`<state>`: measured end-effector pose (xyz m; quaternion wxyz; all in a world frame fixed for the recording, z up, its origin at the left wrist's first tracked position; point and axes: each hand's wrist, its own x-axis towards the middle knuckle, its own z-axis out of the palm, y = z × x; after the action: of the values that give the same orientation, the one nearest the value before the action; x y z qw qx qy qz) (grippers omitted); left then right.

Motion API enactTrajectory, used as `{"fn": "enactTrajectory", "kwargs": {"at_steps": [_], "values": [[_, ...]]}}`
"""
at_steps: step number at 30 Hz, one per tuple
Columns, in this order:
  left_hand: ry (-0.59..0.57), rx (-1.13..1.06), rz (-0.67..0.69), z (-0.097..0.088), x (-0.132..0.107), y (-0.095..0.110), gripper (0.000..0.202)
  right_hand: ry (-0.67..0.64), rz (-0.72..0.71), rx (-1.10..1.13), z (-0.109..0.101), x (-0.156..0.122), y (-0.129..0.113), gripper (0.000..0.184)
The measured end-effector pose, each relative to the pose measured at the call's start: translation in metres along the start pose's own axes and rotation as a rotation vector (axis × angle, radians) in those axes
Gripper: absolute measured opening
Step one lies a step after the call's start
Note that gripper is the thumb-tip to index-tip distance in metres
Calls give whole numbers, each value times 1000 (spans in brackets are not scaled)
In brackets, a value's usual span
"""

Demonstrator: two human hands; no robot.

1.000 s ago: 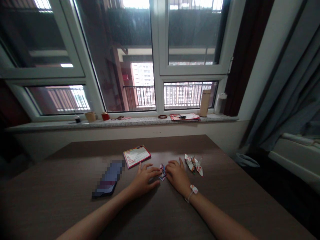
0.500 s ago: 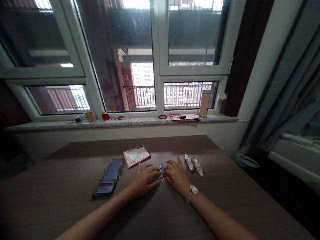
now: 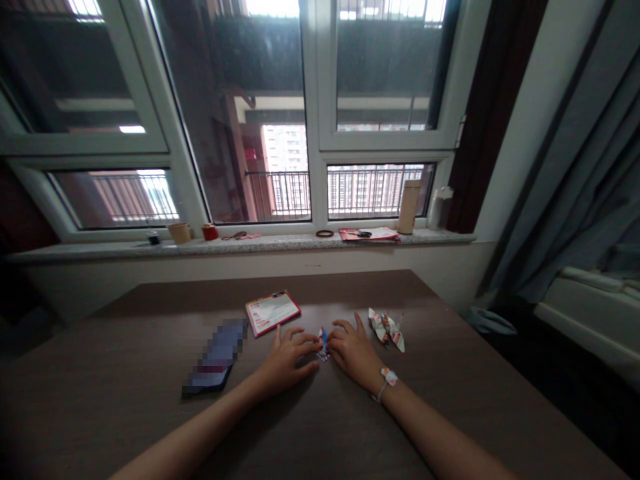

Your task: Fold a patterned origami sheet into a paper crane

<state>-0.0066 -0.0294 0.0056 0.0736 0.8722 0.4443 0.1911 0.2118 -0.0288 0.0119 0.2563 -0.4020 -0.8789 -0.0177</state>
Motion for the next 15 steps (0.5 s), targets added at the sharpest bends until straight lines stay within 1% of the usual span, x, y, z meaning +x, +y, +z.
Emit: {"fn": "enactTrajectory", "kwargs": {"at_steps": [9,15], "values": [[8,6,5,2,0,-2,38,-28,-59,18,-2,-1,10,20],[-26,-8,-14,1,1,-1,38,-31,-31,70,0,-1,10,20]]}}
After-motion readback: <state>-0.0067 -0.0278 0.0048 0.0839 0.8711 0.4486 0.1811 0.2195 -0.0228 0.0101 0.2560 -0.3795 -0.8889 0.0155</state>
